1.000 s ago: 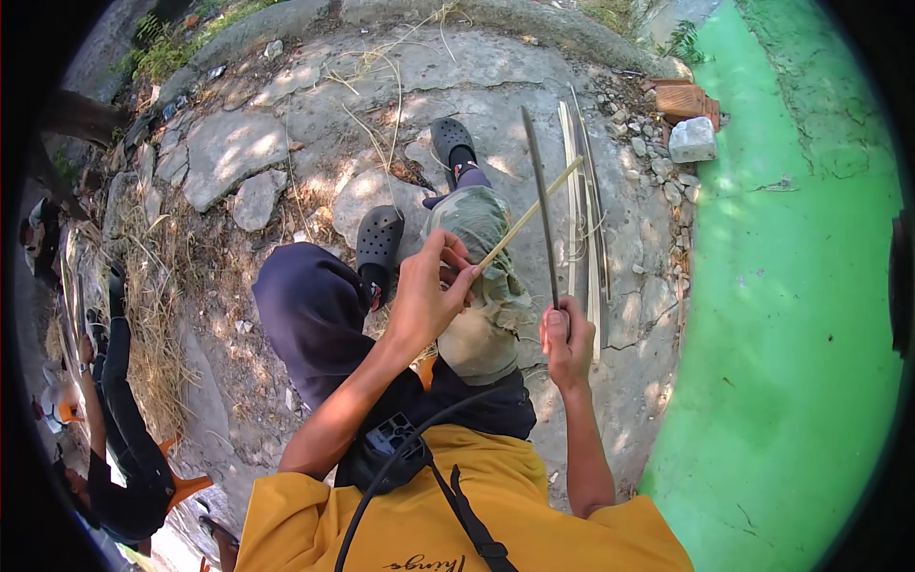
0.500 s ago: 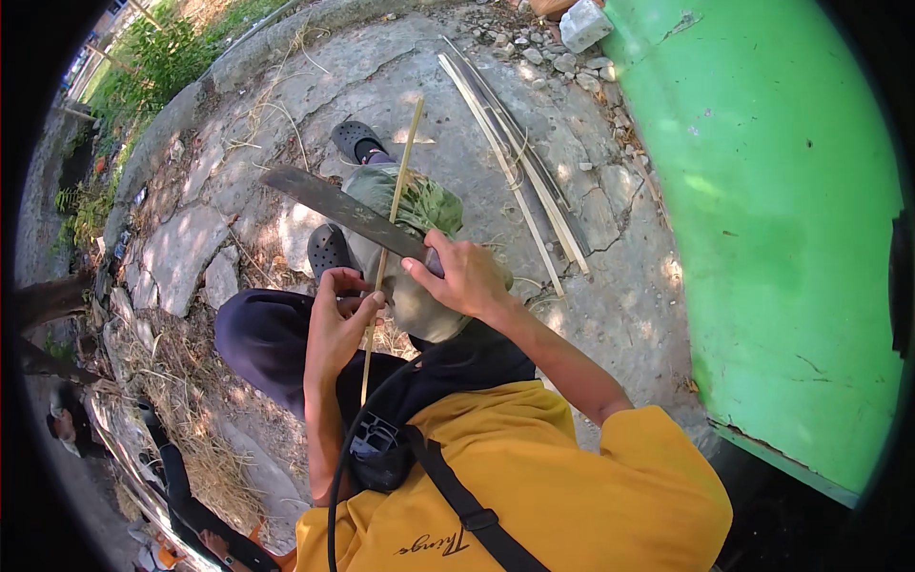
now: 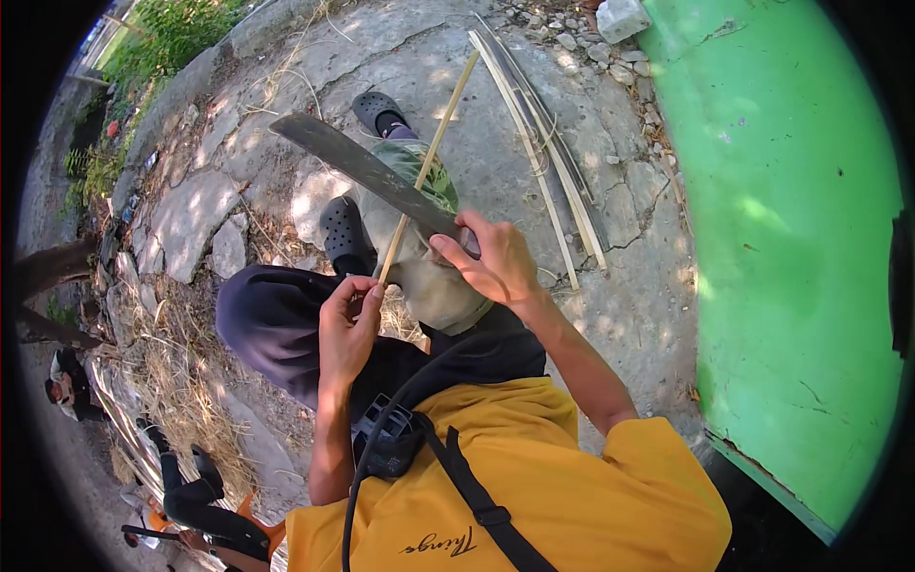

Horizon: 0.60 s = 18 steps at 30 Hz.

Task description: The person bends and tests thin bamboo strips by hand, then shaves and pares down a bamboo strip using a machete.

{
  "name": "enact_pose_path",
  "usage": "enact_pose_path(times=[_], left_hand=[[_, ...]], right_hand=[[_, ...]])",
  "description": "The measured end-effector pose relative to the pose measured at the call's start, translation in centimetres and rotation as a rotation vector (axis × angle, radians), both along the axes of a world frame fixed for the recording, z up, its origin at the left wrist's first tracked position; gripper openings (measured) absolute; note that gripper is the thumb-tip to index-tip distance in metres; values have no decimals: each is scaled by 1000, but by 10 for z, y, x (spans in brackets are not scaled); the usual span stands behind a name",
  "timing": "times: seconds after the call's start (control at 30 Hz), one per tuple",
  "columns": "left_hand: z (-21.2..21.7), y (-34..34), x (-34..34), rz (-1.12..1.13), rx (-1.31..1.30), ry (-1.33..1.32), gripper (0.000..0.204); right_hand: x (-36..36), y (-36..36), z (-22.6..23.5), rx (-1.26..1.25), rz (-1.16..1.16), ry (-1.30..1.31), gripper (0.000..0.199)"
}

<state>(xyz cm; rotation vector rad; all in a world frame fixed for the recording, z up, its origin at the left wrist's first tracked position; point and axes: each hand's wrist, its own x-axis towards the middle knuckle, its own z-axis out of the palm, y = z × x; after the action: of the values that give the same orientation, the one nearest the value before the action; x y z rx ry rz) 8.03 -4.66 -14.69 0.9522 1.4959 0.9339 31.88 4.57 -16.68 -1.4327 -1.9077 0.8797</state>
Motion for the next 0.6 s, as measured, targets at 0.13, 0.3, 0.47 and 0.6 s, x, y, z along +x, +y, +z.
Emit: enact_pose_path(times=[0.13,0.3,0.47,0.6], left_hand=[[7,22,9,-39,-25,56,13],[-3,36,13,-29,3,140,20],[5,47,12,8,-33,81,22],[6,46,3,109,-194,-69,21]], right_hand=[[11,18,11,-91,80,-71,48],[-3,25,0,-51,181,-78,58],[-12,29,-12,-72,272,-100,53],[-26,30,-8,-189,327,-45,57]])
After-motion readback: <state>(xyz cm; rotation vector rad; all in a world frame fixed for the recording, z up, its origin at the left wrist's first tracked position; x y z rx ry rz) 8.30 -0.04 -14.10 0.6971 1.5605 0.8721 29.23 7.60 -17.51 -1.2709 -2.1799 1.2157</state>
